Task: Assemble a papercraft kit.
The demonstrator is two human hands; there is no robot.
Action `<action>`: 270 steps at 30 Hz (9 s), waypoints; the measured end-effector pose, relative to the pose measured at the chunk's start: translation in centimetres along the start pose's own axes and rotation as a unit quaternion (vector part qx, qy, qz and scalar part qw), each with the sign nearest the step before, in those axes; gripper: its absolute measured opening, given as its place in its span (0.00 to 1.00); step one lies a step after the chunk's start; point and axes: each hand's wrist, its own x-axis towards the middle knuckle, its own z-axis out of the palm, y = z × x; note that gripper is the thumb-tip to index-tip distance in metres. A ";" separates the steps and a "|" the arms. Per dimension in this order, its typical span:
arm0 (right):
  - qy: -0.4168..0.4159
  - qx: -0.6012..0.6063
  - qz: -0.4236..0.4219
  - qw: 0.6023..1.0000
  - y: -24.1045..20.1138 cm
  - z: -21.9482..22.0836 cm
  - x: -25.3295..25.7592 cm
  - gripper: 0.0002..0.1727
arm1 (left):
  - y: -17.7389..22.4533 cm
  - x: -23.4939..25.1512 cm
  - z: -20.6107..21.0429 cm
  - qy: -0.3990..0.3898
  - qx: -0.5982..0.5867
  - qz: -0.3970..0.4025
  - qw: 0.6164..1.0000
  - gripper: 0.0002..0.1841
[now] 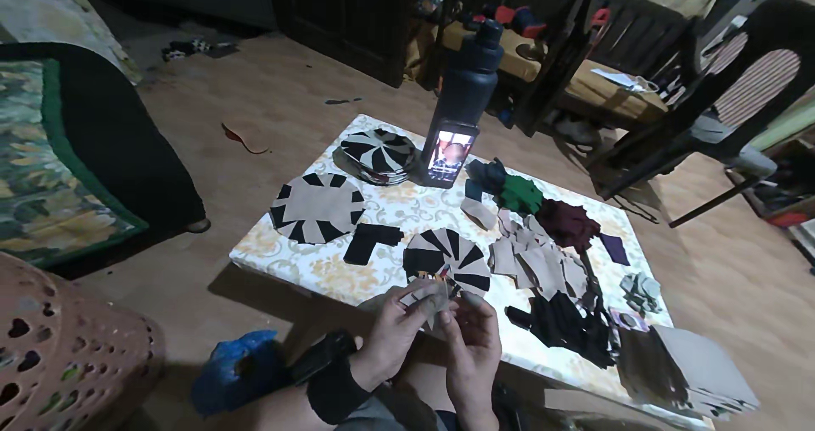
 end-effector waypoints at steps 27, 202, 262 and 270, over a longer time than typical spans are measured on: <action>-0.281 -0.248 0.021 0.927 0.0 -2.5 9.7 0.15 | 4.6 5.1 -5.0 0.130 0.092 0.030 0.987 0.12; -0.218 -0.215 0.023 0.952 -0.1 -0.7 12.7 0.19 | 6.6 7.6 -4.9 -0.089 0.433 0.094 0.892 0.23; -0.301 -0.644 -0.011 0.703 5.0 -0.2 8.1 0.47 | 6.6 5.6 -6.0 0.128 -0.236 -0.099 0.958 0.33; -0.228 -0.464 -0.068 0.854 2.3 0.0 8.0 0.28 | 6.0 4.6 -3.8 0.097 -0.203 -0.104 0.969 0.20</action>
